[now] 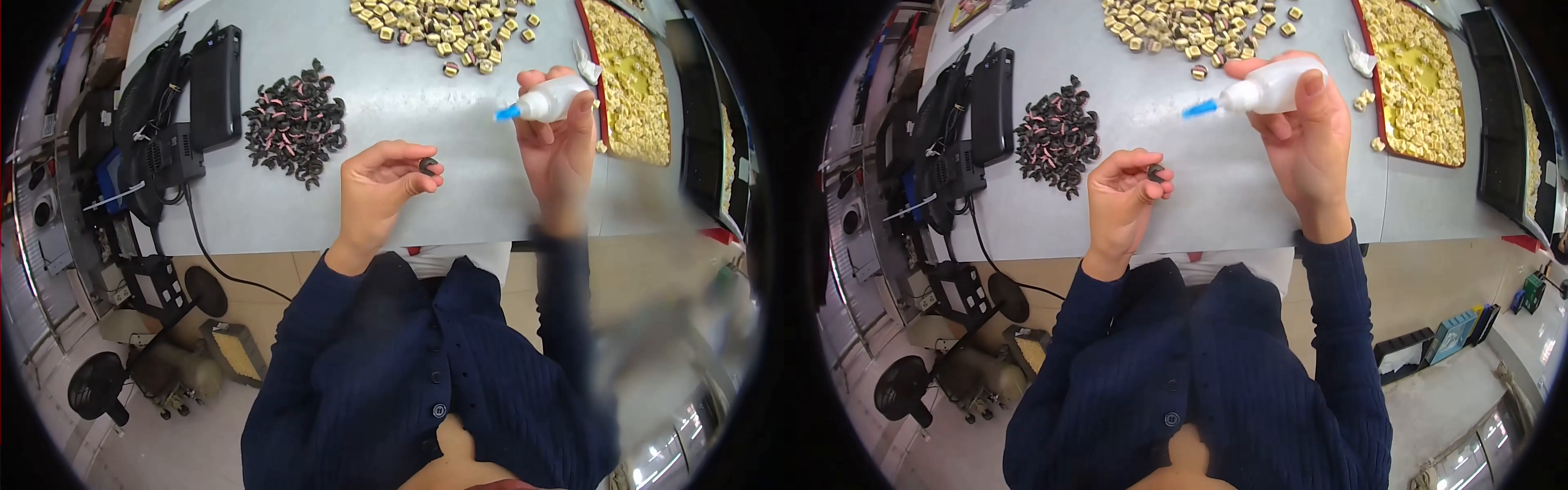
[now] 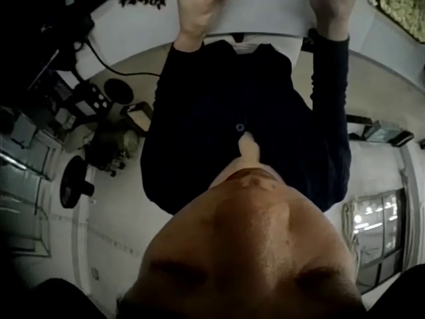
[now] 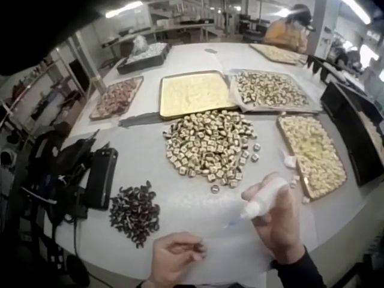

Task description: Applying glue to small black plastic parts and attaching them to gold-colored circular components at a workbench.

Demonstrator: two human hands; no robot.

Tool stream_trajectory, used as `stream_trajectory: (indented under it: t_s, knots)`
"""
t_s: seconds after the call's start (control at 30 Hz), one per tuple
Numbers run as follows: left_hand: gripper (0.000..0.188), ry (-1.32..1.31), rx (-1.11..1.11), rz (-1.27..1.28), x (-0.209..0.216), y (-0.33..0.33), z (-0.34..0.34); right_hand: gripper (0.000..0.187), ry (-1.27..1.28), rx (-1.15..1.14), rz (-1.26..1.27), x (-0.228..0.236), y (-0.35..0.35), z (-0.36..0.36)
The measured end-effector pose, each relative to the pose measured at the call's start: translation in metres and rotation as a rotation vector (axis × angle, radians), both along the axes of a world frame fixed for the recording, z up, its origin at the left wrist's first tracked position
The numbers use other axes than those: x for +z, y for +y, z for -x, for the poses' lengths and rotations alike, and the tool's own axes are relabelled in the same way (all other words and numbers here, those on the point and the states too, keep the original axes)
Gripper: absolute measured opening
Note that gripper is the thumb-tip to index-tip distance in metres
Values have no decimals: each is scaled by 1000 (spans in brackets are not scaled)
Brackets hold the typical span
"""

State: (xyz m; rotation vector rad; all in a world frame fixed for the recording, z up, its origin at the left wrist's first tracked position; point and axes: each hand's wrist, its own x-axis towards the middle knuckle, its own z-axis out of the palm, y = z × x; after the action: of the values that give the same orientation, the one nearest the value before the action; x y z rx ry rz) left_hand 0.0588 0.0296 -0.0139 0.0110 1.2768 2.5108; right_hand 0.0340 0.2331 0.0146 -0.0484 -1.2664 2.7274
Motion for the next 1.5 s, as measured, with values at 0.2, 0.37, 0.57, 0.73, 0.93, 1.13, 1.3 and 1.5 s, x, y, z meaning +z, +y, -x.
stream_trajectory:
  t_s: [0.2,0.37,0.57,0.73,0.93,1.13,1.3,1.5]
  knots:
    - [32,156,-45,-137,-13,0,2,40,78,61,-340,-2,-11,-2]
    - [33,183,-21,-84,-12,4,4,39,118,167,-240,3,-16,-8]
    - [35,200,-26,-71,-13,3,4,38,197,158,-314,2,-15,-8]
    - [36,213,-33,-72,-15,3,4,37,185,171,-305,2,-16,-9]
    - [37,223,-28,-54,-15,4,4,36,181,182,-323,4,-17,-9]
    - [38,223,-26,-68,-16,5,5,35,170,175,-318,4,-16,-8]
    - [38,235,-31,-72,-14,4,4,34,176,169,-334,8,-17,-10]
    - [37,193,-32,-93,-18,2,3,33,178,166,-344,3,-14,-9]
